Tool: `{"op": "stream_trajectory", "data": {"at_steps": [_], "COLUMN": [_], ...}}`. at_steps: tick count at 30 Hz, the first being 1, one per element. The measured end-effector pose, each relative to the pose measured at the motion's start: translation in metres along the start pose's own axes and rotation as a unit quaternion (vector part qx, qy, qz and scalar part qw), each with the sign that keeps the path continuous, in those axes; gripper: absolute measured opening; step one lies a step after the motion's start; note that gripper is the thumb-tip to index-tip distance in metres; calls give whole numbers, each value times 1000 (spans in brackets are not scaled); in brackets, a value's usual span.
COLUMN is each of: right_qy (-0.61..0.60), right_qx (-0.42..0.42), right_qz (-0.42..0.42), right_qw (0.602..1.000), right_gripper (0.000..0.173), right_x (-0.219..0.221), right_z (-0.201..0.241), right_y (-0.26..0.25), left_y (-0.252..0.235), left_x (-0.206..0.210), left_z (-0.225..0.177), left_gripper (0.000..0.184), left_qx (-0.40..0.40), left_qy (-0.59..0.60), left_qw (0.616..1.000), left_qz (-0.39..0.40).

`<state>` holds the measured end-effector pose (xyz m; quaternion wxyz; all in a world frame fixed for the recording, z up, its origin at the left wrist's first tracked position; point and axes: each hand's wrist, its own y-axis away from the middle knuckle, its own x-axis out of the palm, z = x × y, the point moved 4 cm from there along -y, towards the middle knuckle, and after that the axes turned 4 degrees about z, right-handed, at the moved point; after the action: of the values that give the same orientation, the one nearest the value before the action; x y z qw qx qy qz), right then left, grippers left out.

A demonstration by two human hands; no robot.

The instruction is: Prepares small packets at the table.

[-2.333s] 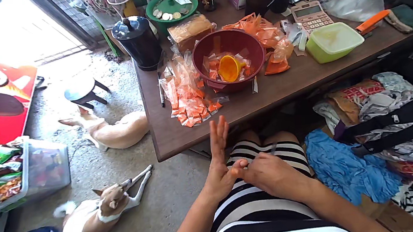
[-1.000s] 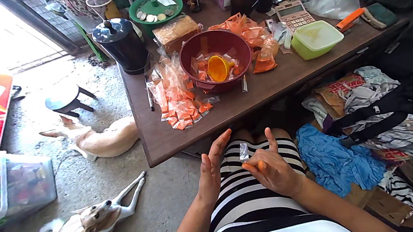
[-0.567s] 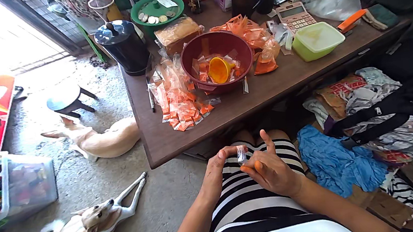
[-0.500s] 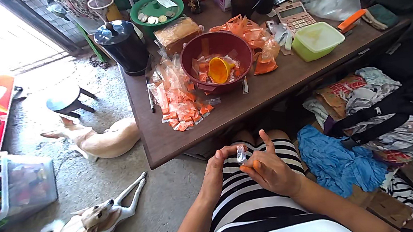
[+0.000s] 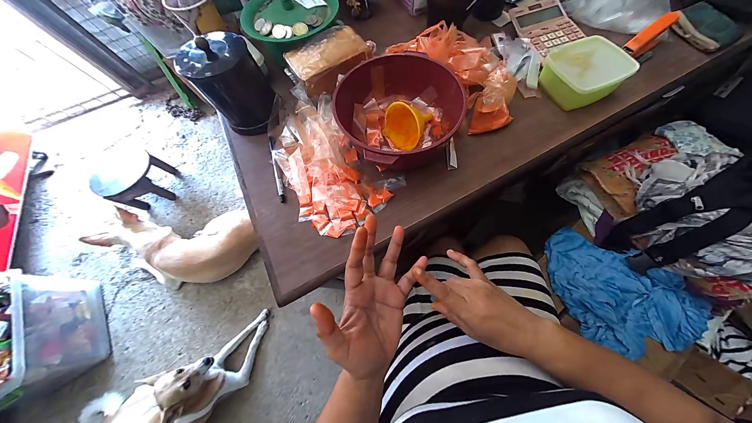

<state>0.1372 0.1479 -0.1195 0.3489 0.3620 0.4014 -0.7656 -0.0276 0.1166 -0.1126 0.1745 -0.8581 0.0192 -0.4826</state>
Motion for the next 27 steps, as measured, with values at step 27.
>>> {"op": "stream_trajectory", "data": {"at_steps": [27], "right_qy": [-22], "right_qx": [-62], "right_qz": [3], "right_qw": [998], "right_gripper": [44], "right_x": [-1], "right_z": [18], "right_y": [1], "left_y": [9], "left_x": [-9], "left_z": [12], "left_gripper": [45], "left_qx": [-6], "left_qy": [-513], "left_qw": [858], "left_qz": [-41]}}
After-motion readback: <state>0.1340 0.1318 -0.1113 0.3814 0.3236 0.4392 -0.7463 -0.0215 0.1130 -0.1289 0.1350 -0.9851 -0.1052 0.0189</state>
